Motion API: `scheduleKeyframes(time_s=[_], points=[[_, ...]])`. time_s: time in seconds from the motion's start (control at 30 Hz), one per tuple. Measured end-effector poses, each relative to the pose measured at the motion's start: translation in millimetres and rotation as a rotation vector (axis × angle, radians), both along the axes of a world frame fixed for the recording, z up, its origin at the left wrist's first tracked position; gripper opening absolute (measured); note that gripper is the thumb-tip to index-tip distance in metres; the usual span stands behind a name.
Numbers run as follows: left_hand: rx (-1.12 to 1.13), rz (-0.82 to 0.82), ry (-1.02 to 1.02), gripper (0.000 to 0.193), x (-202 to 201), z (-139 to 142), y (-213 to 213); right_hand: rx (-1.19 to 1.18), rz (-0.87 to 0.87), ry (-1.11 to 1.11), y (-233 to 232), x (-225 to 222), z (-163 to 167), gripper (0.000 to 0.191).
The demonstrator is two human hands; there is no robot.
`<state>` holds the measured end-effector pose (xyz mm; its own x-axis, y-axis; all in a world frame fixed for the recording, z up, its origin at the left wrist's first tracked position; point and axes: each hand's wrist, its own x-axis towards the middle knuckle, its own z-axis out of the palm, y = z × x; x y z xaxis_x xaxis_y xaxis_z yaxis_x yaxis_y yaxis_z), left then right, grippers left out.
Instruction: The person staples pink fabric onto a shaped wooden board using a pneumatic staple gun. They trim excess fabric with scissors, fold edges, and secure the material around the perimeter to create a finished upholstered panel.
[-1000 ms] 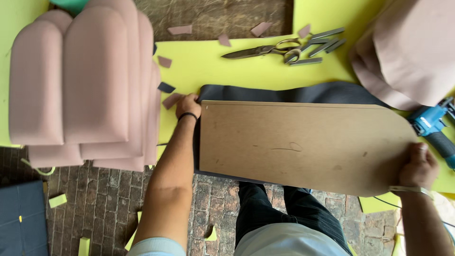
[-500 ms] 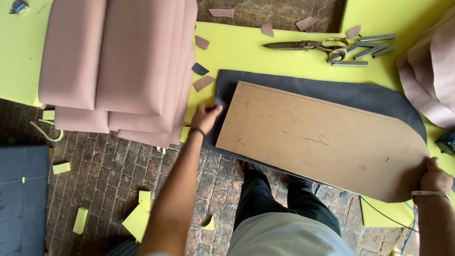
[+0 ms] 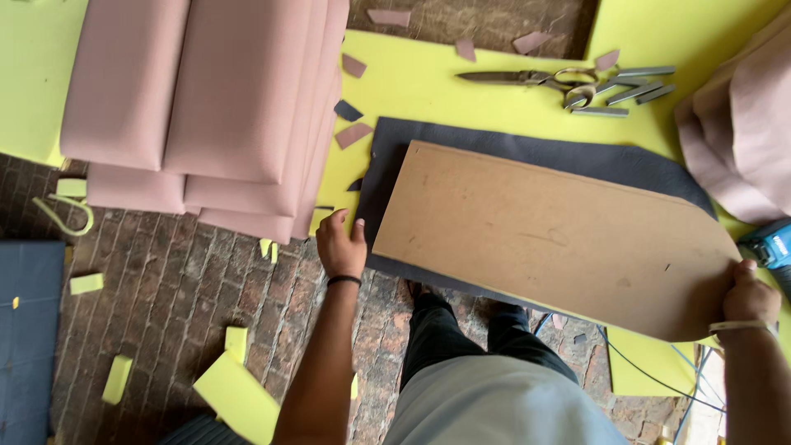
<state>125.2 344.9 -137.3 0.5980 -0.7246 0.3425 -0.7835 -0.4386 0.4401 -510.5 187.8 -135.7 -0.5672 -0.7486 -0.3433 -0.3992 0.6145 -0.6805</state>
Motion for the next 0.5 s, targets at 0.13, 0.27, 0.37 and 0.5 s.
scheduleKeyframes(time_s=[0.13, 0.27, 0.37, 0.5], points=[[0.249, -0.129, 0.895, 0.038, -9, -7, -26, -0.228, 0.034, -0.161, 9, 1, 0, 0.042], [0.200, 0.003, 0.880, 0.038, -39, -7, -40, -0.357, 0.008, -0.274, 4, 6, 12, 0.043], [0.027, 0.031, 0.938, 0.040, -47, 1, -36, -0.422, -0.031, -0.352, -5, 17, 26, 0.030], [0.047, 0.032, 0.857, 0.039, -37, 3, -37, -0.403, 0.054, -0.370, -14, 52, 30, 0.019]])
